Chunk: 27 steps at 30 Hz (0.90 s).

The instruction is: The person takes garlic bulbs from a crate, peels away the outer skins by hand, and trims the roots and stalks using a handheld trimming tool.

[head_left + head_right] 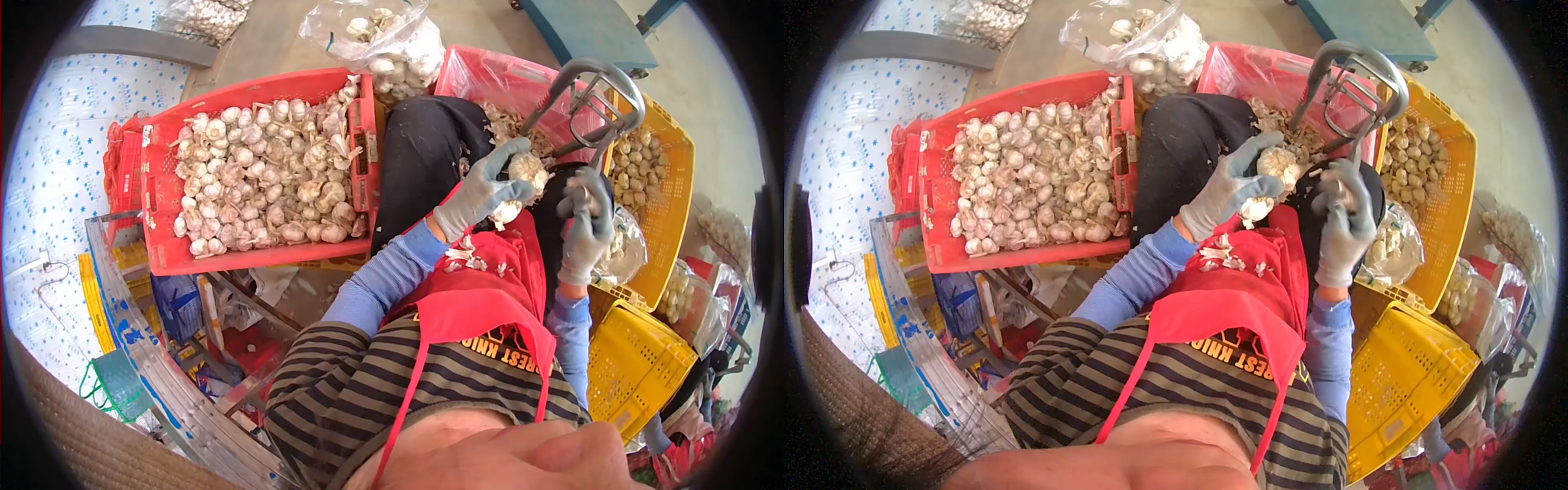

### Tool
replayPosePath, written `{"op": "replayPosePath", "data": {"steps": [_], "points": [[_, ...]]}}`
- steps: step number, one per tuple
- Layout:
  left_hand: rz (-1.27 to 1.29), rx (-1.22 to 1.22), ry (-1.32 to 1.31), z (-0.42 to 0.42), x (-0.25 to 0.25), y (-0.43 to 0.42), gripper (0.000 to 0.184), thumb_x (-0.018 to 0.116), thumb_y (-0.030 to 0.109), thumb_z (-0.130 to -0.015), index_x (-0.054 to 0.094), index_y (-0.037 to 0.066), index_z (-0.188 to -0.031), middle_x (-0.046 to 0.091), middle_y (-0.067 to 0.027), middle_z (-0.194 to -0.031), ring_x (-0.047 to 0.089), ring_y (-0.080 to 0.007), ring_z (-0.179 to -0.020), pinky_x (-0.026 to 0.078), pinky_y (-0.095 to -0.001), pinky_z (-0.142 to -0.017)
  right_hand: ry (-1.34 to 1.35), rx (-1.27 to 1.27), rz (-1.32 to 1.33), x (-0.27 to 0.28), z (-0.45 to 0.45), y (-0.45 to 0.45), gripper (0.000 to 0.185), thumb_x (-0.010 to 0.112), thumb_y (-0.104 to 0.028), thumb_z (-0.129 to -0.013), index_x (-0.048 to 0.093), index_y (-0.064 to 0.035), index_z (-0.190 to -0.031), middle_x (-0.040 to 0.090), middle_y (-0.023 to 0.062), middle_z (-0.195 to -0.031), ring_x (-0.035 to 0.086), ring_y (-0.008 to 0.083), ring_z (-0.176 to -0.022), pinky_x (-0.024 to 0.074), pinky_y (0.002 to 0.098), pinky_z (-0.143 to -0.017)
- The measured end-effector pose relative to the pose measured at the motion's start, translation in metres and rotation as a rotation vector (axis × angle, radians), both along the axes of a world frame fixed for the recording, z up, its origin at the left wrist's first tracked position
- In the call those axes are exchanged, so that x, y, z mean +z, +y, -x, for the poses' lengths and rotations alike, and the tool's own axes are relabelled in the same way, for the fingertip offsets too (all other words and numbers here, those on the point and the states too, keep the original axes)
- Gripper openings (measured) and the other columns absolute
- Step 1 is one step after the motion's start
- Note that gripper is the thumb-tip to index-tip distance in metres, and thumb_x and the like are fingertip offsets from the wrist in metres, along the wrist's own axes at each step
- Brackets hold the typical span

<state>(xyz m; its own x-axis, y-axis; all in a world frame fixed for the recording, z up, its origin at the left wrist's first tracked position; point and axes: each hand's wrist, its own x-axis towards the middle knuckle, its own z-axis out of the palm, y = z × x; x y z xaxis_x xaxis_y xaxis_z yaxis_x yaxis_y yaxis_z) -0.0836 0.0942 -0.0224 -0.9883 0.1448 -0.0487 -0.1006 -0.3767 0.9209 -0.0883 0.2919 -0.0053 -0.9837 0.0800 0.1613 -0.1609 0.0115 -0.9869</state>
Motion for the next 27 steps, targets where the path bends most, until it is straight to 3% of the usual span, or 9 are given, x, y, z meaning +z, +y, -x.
{"op": "replayPosePath", "data": {"steps": [3, 6, 8, 12, 14, 17, 22, 26, 27], "points": [[0.041, 0.011, -0.012, 0.01, 0.001, -0.003, 0.077, 0.083, 0.031, -0.086, 0.046, 0.0, -0.145, 0.059, -0.0058, -0.124, 0.058, -0.0107, -0.111, 0.052, -0.027, -0.092, 0.093, -0.21, -0.17, -0.017, 0.003, 0.016, 0.053, 0.062, -0.006, -0.099, 0.045, 0.0034, -0.148, 0.063, 0.0121, -0.127, 0.061, 0.0195, -0.112, 0.0468, 0.0348, -0.103], [0.177, 0.009, 0.056, 0.024, 0.008, -0.003, 0.073, 0.084, 0.029, -0.084, 0.049, 0.001, -0.142, 0.059, -0.0054, -0.124, 0.058, -0.0117, -0.111, 0.051, -0.0272, -0.094, 0.203, -0.219, -0.405, -0.03, 0.012, 0.013, 0.054, 0.063, -0.008, -0.1, 0.043, 0.0035, -0.149, 0.058, 0.0142, -0.136, 0.057, 0.022, -0.122, 0.0423, 0.0358, -0.108], [0.194, 0.016, 0.066, 0.032, 0.013, 0.002, 0.071, 0.084, 0.027, -0.082, 0.051, 0.001, -0.139, 0.06, -0.0055, -0.124, 0.058, -0.012, -0.111, 0.05, -0.0273, -0.096, -0.175, 0.017, 0.037, -0.042, 0.015, 0.011, 0.061, 0.063, -0.012, -0.1, 0.037, 0.0031, -0.153, 0.049, 0.0186, -0.148, 0.047, 0.0244, -0.135, 0.0354, 0.0374, -0.114], [-0.029, -0.021, -0.078, 0.034, 0.011, 0.012, 0.063, 0.079, 0.033, -0.087, 0.054, 0.001, -0.136, 0.063, -0.0072, -0.116, 0.063, -0.0131, -0.1, 0.055, -0.0284, -0.085, 0.294, -0.165, -0.823, 0.005, 0.007, 0.005, 0.062, 0.063, -0.009, -0.097, 0.037, 0.003, -0.152, 0.051, 0.0215, -0.146, 0.051, 0.0369, -0.132, 0.0372, 0.0419, -0.113], [-0.231, -0.108, -0.236, 0.034, 0.019, 0.01, 0.061, 0.074, 0.036, -0.091, 0.054, 0.001, -0.136, 0.065, -0.0085, -0.114, 0.066, -0.0139, -0.092, 0.057, -0.0289, -0.077, 0.495, -0.09, -0.679, 0.006, -0.001, 0.025, 0.04, 0.062, -0.006, -0.092, 0.06, 0.0055, -0.13, 0.063, 0.0204, -0.13, 0.064, 0.0354, -0.114, 0.0492, 0.0425, -0.099], [-0.37, -0.204, -0.324, 0.026, 0.01, 0.009, 0.056, 0.06, 0.045, -0.1, 0.057, -0.001, -0.132, 0.069, -0.0128, -0.104, 0.069, -0.0165, -0.07, 0.056, -0.0287, -0.057, 0.388, 0.23, -0.414, 0.005, -0.01, 0.039, 0.04, 0.066, -0.001, -0.087, 0.063, 0.0027, -0.127, 0.065, 0.0178, -0.128, 0.071, 0.0226, -0.087, 0.055, 0.0293, -0.074], [-0.542, -0.341, -0.293, 0.012, 0.026, 0.013, 0.051, 0.051, 0.047, -0.105, 0.064, 0.0, -0.119, 0.071, -0.0127, -0.098, 0.067, -0.0146, -0.068, 0.054, -0.0272, -0.055, 0.185, 0.135, -0.517, 0.023, 0.005, -0.003, 0.054, 0.067, 0.005, -0.082, 0.058, 0.0, -0.136, 0.064, 0.0173, -0.132, 0.069, 0.0297, -0.105, 0.0529, 0.0359, -0.091], [-0.173, -0.258, -0.318, 0.007, 0.018, 0.009, 0.042, 0.051, 0.039, -0.106, 0.068, 0.001, -0.11, 0.07, -0.0069, -0.097, 0.064, -0.0091, -0.083, 0.053, -0.025, -0.076, 0.074, 0.137, -0.264, -0.004, 0.002, -0.006, 0.04, 0.067, -0.005, -0.091, 0.061, 0.0017, -0.129, 0.07, 0.0123, -0.116, 0.068, 0.0246, -0.106, 0.0522, 0.0336, -0.093], [0.233, -0.308, -0.078, 0.009, 0.017, -0.003, 0.039, 0.053, 0.033, -0.105, 0.067, -0.002, -0.114, 0.072, -0.0064, -0.102, 0.064, -0.0086, -0.083, 0.053, -0.0251, -0.075, -0.049, 0.091, -0.059, -0.019, -0.005, -0.001, 0.037, 0.067, -0.008, -0.094, 0.061, 0.0018, -0.129, 0.07, 0.0106, -0.115, 0.068, 0.0217, -0.105, 0.0525, 0.0323, -0.092]]}}
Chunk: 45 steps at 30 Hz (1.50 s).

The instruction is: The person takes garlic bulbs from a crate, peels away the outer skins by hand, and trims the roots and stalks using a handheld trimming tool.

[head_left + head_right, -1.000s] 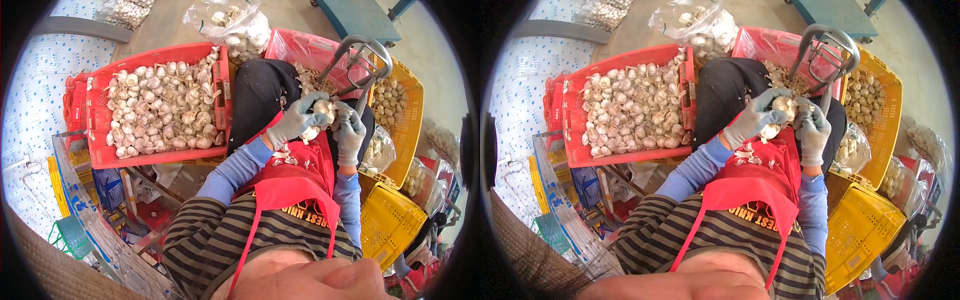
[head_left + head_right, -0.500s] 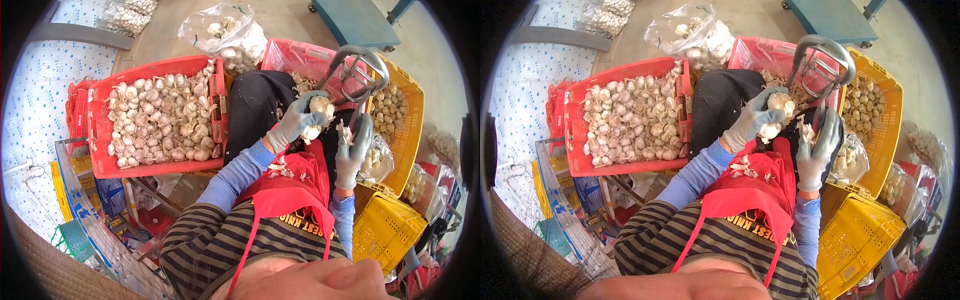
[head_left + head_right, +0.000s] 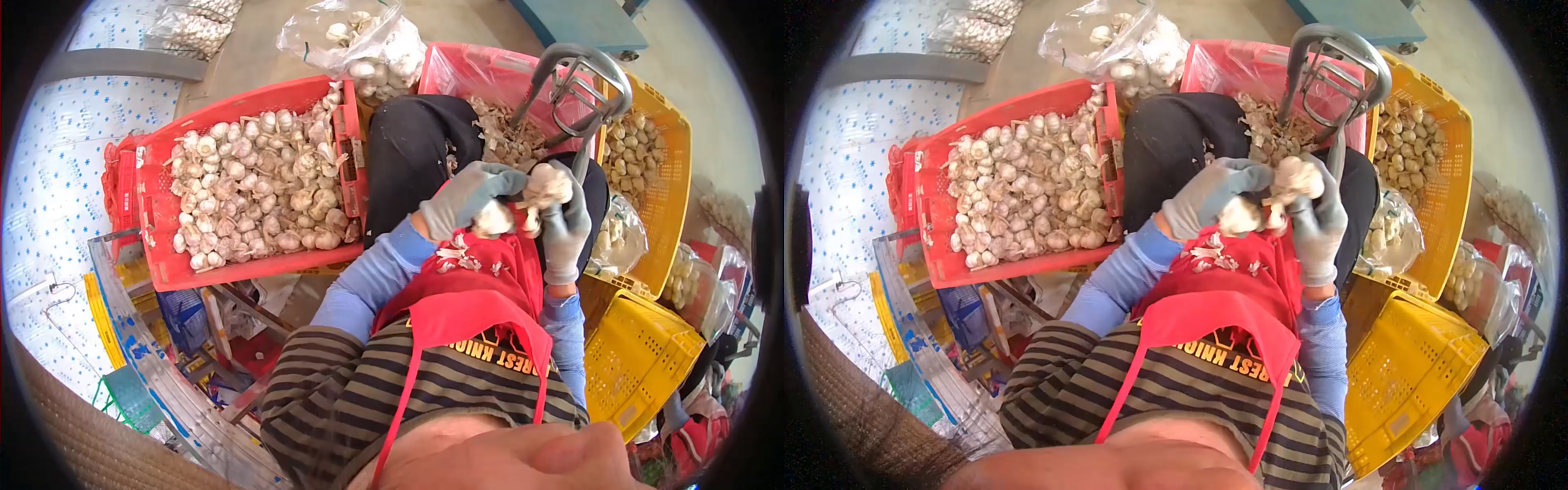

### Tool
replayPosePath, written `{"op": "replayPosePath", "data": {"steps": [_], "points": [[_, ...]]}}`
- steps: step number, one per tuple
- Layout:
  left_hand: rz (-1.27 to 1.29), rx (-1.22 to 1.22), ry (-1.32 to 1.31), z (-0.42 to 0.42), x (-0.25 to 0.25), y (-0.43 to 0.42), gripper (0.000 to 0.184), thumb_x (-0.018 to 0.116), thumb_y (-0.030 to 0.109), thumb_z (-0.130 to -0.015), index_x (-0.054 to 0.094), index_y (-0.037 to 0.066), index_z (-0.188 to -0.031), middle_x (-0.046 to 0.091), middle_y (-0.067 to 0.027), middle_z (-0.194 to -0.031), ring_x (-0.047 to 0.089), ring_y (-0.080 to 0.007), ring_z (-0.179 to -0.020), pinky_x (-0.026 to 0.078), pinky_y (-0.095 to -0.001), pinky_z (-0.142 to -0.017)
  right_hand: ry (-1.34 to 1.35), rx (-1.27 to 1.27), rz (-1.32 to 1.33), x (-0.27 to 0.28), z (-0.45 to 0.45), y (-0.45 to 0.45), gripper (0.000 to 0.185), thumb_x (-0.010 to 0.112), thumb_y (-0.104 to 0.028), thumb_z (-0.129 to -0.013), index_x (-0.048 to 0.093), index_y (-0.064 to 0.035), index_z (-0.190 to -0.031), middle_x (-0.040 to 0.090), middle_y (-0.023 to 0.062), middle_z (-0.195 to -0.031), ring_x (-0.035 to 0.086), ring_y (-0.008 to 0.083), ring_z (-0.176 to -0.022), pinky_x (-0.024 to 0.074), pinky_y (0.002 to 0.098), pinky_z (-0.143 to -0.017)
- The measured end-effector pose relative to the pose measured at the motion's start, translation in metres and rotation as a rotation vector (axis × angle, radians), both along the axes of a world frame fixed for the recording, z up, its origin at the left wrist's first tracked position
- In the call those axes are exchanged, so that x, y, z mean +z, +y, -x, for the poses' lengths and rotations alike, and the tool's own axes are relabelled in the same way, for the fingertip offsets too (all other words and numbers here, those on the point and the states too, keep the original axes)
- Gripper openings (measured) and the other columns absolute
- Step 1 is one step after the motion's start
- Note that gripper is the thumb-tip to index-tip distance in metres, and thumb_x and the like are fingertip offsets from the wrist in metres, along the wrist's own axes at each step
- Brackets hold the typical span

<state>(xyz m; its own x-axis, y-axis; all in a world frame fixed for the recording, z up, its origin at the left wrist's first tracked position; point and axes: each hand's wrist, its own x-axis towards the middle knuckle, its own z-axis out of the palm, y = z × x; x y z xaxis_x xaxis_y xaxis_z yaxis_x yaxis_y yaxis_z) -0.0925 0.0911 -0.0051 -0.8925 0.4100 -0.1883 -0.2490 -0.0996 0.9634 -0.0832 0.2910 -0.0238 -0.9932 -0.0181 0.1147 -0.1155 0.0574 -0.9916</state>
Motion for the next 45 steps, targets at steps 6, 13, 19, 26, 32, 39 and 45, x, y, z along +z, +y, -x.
{"op": "replayPosePath", "data": {"steps": [6, 13, 19, 26, 32, 39, 45], "points": [[0.09, 0.139, 0.125, -0.007, 0.005, -0.008, 0.07, 0.078, 0.012, -0.086, 0.047, -0.001, -0.148, 0.061, -0.0138, -0.134, 0.063, -0.0174, -0.113, 0.051, -0.033, -0.096, -0.38, 0.196, 0.449, 0.003, -0.007, 0.009, 0.056, 0.049, -0.051, -0.105, 0.063, 0.0008, -0.122, 0.071, 0.0072, -0.096, 0.062, 0.0115, -0.067, 0.047, 0.024, -0.059], [-0.16, 0.222, 0.004, -0.008, -0.003, 0.007, 0.058, 0.076, 0.014, -0.088, 0.052, 0.0, -0.138, 0.068, -0.0089, -0.121, 0.066, -0.0119, -0.099, 0.055, -0.0278, -0.084, -0.36, 0.123, -0.053, 0.0, -0.003, 0.0, 0.032, 0.05, -0.025, -0.108, 0.069, 0.0002, -0.105, 0.067, 0.0039, -0.076, 0.059, 0.0077, -0.058, 0.0441, 0.0224, -0.05], [-0.082, 0.262, -0.069, 0.016, -0.015, 0.005, 0.045, 0.08, 0.026, -0.087, 0.065, 0.0, -0.12, 0.071, -0.0064, -0.108, 0.065, -0.0101, -0.095, 0.054, -0.0269, -0.083, 0.27, -0.078, -0.319, 0.026, 0.021, 0.016, 0.04, 0.055, -0.004, -0.1, 0.052, 0.0014, -0.14, 0.065, 0.0122, -0.119, 0.059, 0.0177, -0.11, 0.046, 0.0342, -0.098], [0.098, 0.257, -0.085, 0.05, 0.004, 0.022, 0.035, 0.087, 0.022, -0.078, 0.072, -0.001, -0.1, 0.074, -0.0048, -0.093, 0.067, -0.0093, -0.082, 0.054, -0.0267, -0.078, -0.274, 0.034, 0.047, 0.089, 0.002, 0.013, 0.053, 0.045, -0.011, -0.106, 0.032, -0.0065, -0.157, 0.061, 0.0065, -0.098, 0.046, 0.0029, -0.053, 0.0365, 0.0176, -0.046], [0.006, 0.218, -0.052, 0.071, -0.001, 0.026, 0.033, 0.084, 0.026, -0.081, 0.072, 0.001, -0.097, 0.072, -0.0053, -0.091, 0.066, -0.01, -0.08, 0.054, -0.0265, -0.073, -0.125, -0.009, -0.07, 0.029, 0.011, 0.012, 0.057, 0.046, -0.016, -0.107, 0.026, -0.0045, -0.159, 0.064, 0.006, -0.111, 0.047, 0.0056, -0.061, 0.0406, 0.0201, -0.052], [-0.498, 0.09, -0.293, 0.047, 0.001, 0.012, 0.051, 0.063, 0.052, -0.096, 0.068, 0.002, -0.102, 0.069, -0.0091, -0.083, 0.068, -0.0193, -0.059, 0.054, -0.0266, -0.052, 0.55, -0.164, -0.718, -0.004, 0.025, 0.034, 0.049, 0.055, -0.014, -0.102, 0.046, 0.0029, -0.147, 0.058, 0.0159, -0.138, 0.058, 0.026, -0.116, 0.0514, 0.032, -0.089], [-0.582, 0.05, -0.416, 0.009, 0.013, 0.017, 0.057, 0.056, 0.058, -0.098, 0.066, 0.003, -0.112, 0.07, -0.0104, -0.095, 0.069, -0.0191, -0.077, 0.057, -0.0293, -0.065, 0.048, 0.221, -0.146, 0.066, 0.001, 0.004, 0.065, 0.072, -0.007, -0.088, 0.046, 0.005, -0.146, 0.058, 0.0164, -0.139, 0.063, 0.0153, -0.093, 0.0525, 0.0271, -0.08]]}}
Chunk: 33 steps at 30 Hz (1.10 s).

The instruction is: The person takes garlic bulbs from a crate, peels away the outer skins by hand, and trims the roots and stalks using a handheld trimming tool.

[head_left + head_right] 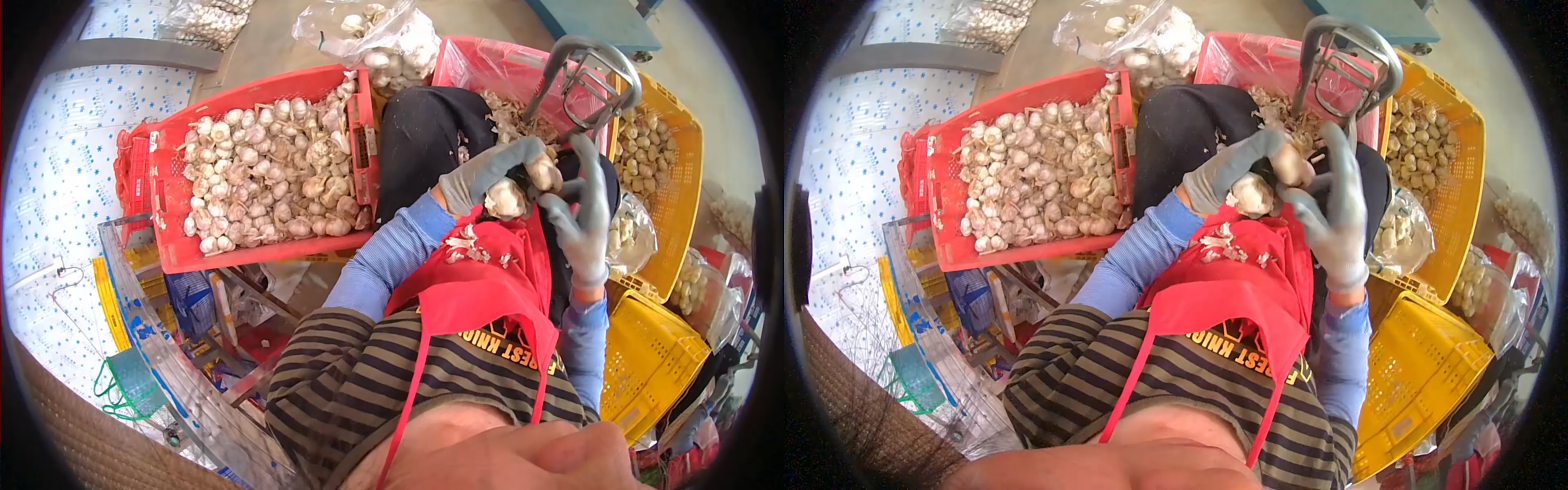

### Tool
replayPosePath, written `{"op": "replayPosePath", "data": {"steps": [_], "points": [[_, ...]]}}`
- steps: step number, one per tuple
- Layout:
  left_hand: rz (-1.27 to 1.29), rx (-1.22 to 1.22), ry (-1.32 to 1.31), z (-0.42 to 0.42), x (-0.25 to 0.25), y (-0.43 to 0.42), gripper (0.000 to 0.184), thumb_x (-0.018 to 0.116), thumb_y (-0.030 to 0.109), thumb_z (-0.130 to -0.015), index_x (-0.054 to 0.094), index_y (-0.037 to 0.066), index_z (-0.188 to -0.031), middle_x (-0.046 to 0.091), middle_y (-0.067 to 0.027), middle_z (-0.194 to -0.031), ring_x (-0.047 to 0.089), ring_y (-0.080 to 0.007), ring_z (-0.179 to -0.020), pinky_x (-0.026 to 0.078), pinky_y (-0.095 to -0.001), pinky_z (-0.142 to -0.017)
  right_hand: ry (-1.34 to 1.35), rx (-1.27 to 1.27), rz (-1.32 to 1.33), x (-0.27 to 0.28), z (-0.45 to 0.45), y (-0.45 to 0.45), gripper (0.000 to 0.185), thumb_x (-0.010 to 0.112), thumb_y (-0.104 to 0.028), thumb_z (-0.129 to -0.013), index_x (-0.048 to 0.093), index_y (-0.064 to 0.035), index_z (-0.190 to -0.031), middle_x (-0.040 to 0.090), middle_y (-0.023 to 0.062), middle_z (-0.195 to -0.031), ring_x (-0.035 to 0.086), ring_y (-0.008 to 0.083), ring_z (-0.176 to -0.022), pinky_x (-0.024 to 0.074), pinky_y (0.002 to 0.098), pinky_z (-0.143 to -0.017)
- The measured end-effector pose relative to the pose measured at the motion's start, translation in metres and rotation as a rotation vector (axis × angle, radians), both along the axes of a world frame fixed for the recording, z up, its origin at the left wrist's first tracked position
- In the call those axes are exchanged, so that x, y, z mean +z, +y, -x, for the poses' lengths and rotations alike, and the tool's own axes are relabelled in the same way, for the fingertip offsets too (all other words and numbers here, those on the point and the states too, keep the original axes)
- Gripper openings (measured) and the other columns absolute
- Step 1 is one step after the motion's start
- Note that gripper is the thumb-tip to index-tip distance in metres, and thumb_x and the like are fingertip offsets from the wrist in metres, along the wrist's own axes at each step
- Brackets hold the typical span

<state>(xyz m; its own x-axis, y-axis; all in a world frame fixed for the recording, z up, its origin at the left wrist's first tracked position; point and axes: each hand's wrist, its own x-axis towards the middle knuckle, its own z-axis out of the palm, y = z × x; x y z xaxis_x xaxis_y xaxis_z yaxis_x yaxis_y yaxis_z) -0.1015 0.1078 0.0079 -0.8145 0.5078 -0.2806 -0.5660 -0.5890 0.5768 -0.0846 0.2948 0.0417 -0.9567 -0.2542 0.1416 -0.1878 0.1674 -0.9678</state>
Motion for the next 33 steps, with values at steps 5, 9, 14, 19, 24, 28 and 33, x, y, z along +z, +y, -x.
{"op": "replayPosePath", "data": {"steps": [5, 9, 14, 19, 24, 28, 33], "points": [[0.079, 0.122, 0.697, -0.008, 0.007, 0.009, 0.04, 0.059, 0.043, -0.099, 0.062, 0.003, -0.092, 0.064, -0.0068, -0.094, 0.06, -0.0149, -0.082, 0.05, -0.0281, -0.074, -0.177, -0.005, 0.354, -0.04, 0.006, -0.004, 0.019, 0.063, 0.004, -0.087, 0.072, 0.0036, -0.104, 0.066, 0.0057, -0.113, 0.057, 0.0053, -0.075, 0.0447, 0.0191, -0.061], [-0.078, -0.051, -0.004, -0.024, -0.006, 0.003, 0.039, 0.059, 0.044, -0.098, 0.059, 0.009, -0.08, 0.056, -0.0005, -0.081, 0.05, -0.0096, -0.076, 0.043, -0.0263, -0.068, -0.149, -0.185, 0.298, -0.042, -0.005, -0.018, 0.023, 0.059, 0.008, -0.088, 0.072, 0.0014, -0.106, 0.063, 0.0013, -0.098, 0.055, 0.0047, -0.071, 0.043, 0.0183, -0.059], [-0.134, 0.036, 0.071, -0.018, -0.028, 0.003, 0.041, 0.061, 0.043, -0.096, 0.062, 0.003, -0.086, 0.057, -0.0054, -0.073, 0.05, -0.014, -0.062, 0.045, -0.0258, -0.061, -0.315, -0.381, 0.916, -0.051, 0.0, 0.003, 0.012, 0.055, -0.002, -0.095, 0.065, -0.0033, -0.101, 0.061, 0.0023, -0.093, 0.054, 0.0061, -0.069, 0.0434, 0.021, -0.06], [-0.176, 0.045, 0.072, -0.022, -0.001, -0.019, 0.042, 0.059, 0.048, -0.097, 0.064, 0.006, -0.093, 0.061, -0.0075, -0.083, 0.057, -0.0177, -0.068, 0.052, -0.0328, -0.058, -0.104, 0.002, -0.11, -0.024, -0.003, 0.026, 0.043, 0.062, 0.007, -0.087, 0.063, 0.0003, -0.13, 0.066, 0.0095, -0.104, 0.062, 0.0122, -0.074, 0.0511, 0.0242, -0.067], [-0.087, -0.069, 0.103, -0.022, -0.034, -0.006, 0.046, 0.06, 0.051, -0.095, 0.059, 0.005, -0.091, 0.058, -0.0043, -0.084, 0.059, -0.0194, -0.069, 0.053, -0.0339, -0.058, 0.263, -0.046, -0.131, -0.016, -0.007, -0.018, 0.027, 0.067, 0.003, -0.087, 0.068, 0.0021, -0.113, 0.067, 0.0117, -0.098, 0.064, 0.0182, -0.076, 0.0513, 0.03, -0.07], [0.09, -0.126, 0.12, -0.041, 0.001, -0.006, 0.067, 0.06, 0.063, -0.09, 0.063, -0.003, -0.1, 0.059, -0.006, -0.072, 0.063, -0.0252, -0.054, 0.054, -0.0361, -0.052, 0.041, -0.202, -0.07, -0.059, 0.016, -0.015, 0.013, 0.062, 0.004, -0.087, 0.068, -0.0002, -0.098, 0.067, 0.012, -0.085, 0.066, 0.0242, -0.078, 0.0514, 0.0322, -0.072], [0.118, 0.127, 0.087, -0.034, -0.011, -0.013, 0.089, 0.045, 0.087, -0.084, 0.064, 0.0, -0.089, 0.056, -0.0028, -0.068, 0.057, -0.0186, -0.051, 0.047, -0.0287, -0.047, 0.214, -0.023, -0.278, -0.012, -0.004, -0.009, 0.052, 0.067, 0.006, -0.084, 0.061, -0.0042, -0.134, 0.064, 0.0176, -0.128, 0.066, 0.0296, -0.111, 0.0557, 0.0345, -0.086]]}}
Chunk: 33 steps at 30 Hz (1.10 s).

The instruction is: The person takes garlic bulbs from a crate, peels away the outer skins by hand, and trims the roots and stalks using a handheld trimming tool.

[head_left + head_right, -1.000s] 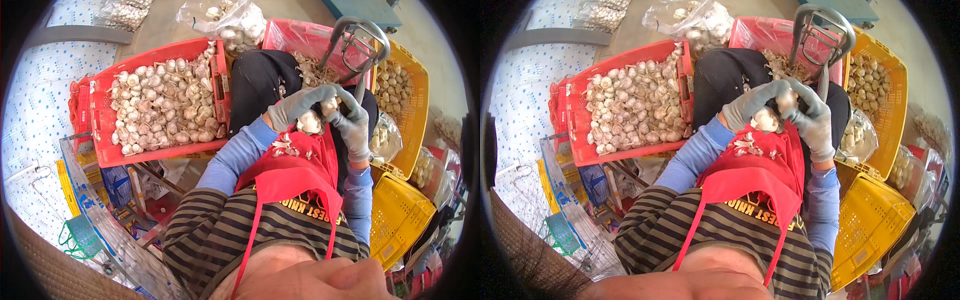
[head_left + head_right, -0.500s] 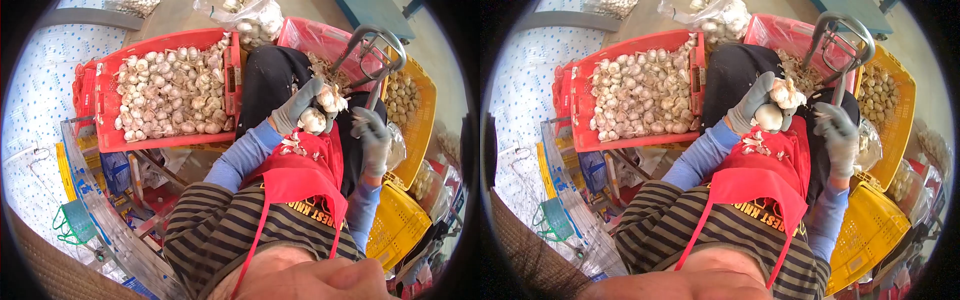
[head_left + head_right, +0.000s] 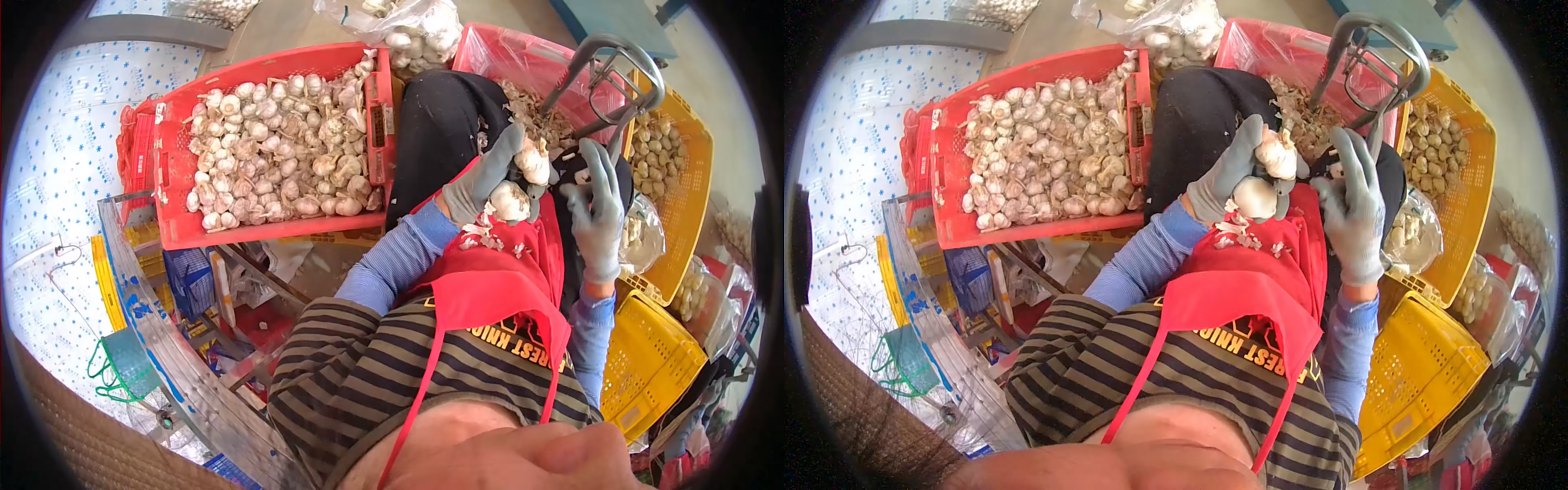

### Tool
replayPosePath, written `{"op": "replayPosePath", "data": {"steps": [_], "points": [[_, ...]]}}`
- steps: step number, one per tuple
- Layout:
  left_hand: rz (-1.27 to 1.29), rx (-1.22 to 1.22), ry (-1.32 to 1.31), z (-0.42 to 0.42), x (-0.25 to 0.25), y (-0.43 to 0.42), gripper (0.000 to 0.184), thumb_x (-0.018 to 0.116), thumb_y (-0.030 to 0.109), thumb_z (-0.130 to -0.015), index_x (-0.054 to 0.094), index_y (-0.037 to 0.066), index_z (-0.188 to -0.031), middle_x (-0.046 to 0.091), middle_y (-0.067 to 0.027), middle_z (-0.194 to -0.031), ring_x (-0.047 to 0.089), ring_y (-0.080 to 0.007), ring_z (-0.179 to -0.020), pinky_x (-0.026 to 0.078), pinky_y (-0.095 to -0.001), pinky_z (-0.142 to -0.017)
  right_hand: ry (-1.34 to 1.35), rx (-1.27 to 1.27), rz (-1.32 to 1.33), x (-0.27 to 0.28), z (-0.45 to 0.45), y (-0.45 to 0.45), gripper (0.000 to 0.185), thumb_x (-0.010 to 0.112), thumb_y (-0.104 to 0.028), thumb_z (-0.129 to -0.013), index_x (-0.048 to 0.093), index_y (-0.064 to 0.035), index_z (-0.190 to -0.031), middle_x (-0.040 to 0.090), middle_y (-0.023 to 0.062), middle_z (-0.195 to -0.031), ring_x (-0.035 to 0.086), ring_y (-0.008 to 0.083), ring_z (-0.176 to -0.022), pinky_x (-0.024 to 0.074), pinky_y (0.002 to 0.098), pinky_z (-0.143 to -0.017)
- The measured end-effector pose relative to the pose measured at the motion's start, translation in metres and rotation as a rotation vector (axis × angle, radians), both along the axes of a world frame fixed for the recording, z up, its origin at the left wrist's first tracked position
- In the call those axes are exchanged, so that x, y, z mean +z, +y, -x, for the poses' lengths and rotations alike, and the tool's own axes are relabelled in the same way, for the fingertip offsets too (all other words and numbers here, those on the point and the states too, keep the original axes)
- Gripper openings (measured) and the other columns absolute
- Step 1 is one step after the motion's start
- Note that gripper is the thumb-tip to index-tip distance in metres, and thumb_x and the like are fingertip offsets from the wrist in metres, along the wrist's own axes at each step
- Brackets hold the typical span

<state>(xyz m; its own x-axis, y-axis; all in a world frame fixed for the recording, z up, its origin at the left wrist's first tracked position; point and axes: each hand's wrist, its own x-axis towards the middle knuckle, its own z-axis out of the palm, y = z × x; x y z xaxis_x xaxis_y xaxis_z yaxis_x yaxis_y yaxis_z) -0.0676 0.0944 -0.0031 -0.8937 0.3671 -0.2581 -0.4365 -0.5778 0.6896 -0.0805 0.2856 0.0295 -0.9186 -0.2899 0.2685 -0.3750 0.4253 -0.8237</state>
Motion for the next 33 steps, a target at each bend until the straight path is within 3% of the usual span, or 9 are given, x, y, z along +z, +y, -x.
{"op": "replayPosePath", "data": {"steps": [5, 6, 8, 14, 21, 23, 27, 29, 33], "points": [[0.339, 0.053, 0.242, -0.007, 0.001, 0.019, 0.058, 0.044, 0.054, -0.106, 0.066, 0.002, -0.093, 0.058, -0.0001, -0.07, 0.056, -0.0091, -0.068, 0.047, -0.0235, -0.063, 0.12, -0.034, 0.063, -0.029, -0.012, -0.018, 0.057, 0.068, -0.001, -0.089, 0.051, -0.0024, -0.144, 0.068, 0.0146, -0.125, 0.067, 0.0187, -0.102, 0.0561, 0.0296, -0.08], [0.424, 0.032, 0.224, -0.006, -0.003, 0.016, 0.053, 0.046, 0.049, -0.107, 0.068, 0.001, -0.097, 0.061, -0.0011, -0.076, 0.058, -0.0091, -0.072, 0.048, -0.0234, -0.066, -0.322, -0.1, 0.385, -0.032, -0.017, -0.015, 0.05, 0.065, -0.005, -0.095, 0.051, -0.0016, -0.143, 0.07, 0.0083, -0.114, 0.067, 0.013, -0.086, 0.0542, 0.0259, -0.071], [0.514, -0.021, 0.186, -0.007, -0.009, 0.007, 0.033, 0.056, 0.029, -0.106, 0.068, 0.0, -0.116, 0.067, -0.0061, -0.104, 0.062, -0.01, -0.085, 0.052, -0.0255, -0.075, -0.499, -0.096, 0.634, -0.035, -0.01, -0.005, 0.045, 0.061, -0.018, -0.101, 0.052, -0.0001, -0.142, 0.07, 0.0057, -0.11, 0.063, 0.0103, -0.072, 0.0499, 0.0225, -0.064], [0.473, -0.01, 0.467, 0.01, 0.01, 0.002, 0.058, 0.072, 0.024, -0.095, 0.048, 0.0, -0.143, 0.062, -0.0082, -0.122, 0.062, -0.0119, -0.101, 0.053, -0.0286, -0.091, -0.659, 0.026, 0.791, -0.034, -0.01, 0.008, 0.071, 0.052, -0.053, -0.103, 0.045, 0.0024, -0.147, 0.069, 0.0069, -0.117, 0.057, 0.0067, -0.065, 0.0425, 0.0192, -0.056], [0.326, 0.083, 0.355, 0.024, -0.027, 0.027, 0.071, 0.078, 0.022, -0.091, 0.04, 0.003, -0.148, 0.061, -0.0077, -0.119, 0.063, -0.0121, -0.096, 0.055, -0.0278, -0.084, -0.35, -0.206, 0.59, -0.04, -0.014, 0.018, 0.039, 0.053, -0.005, -0.101, 0.055, 0.0068, -0.138, 0.067, 0.0037, -0.094, 0.056, 0.0058, -0.073, 0.0467, 0.0218, -0.066], [0.229, 0.096, 0.248, 0.029, -0.028, 0.027, 0.072, 0.078, 0.022, -0.091, 0.04, 0.003, -0.149, 0.064, -0.0067, -0.113, 0.064, -0.0118, -0.09, 0.056, -0.027, -0.08, 0.201, -0.267, 0.318, -0.041, 0.007, 0.027, 0.04, 0.051, -0.002, -0.101, 0.053, 0.0061, -0.14, 0.066, 0.005, -0.095, 0.059, 0.0102, -0.083, 0.0507, 0.0265, -0.077], [0.316, 0.084, 0.374, 0.052, -0.03, 0.027, 0.068, 0.076, 0.022, -0.092, 0.041, 0.003, -0.148, 0.067, -0.0077, -0.109, 0.065, -0.0111, -0.085, 0.056, -0.0269, -0.075, -0.341, -0.181, 0.245, -0.049, 0.021, 0.029, 0.043, 0.054, -0.007, -0.103, 0.047, -0.0009, -0.145, 0.064, 0.005, -0.099, 0.059, 0.0111, -0.083, 0.0514, 0.0275, -0.079], [0.276, 0.03, 0.327, 0.066, -0.024, 0.028, 0.065, 0.075, 0.023, -0.092, 0.044, 0.0, -0.144, 0.068, -0.0092, -0.109, 0.067, -0.0134, -0.082, 0.057, -0.0286, -0.075, -0.53, -0.162, 0.432, -0.033, 0.015, 0.031, 0.041, 0.05, -0.015, -0.106, 0.046, -0.0027, -0.145, 0.062, 0.0016, -0.09, 0.054, 0.0053, -0.063, 0.0452, 0.0212, -0.058], [0.291, 0.0, 0.369, 0.083, -0.018, 0.032, 0.062, 0.075, 0.029, -0.091, 0.05, -0.003, -0.138, 0.067, -0.0096, -0.11, 0.068, -0.0145, -0.086, 0.057, -0.0296, -0.075, -0.55, -0.207, 0.414, 0.002, 0.002, 0.023, 0.044, 0.049, -0.019, -0.107, 0.043, -0.0021, -0.147, 0.06, 0.0015, -0.084, 0.05, 0.0046, -0.054, 0.0414, 0.0208, -0.05]]}}
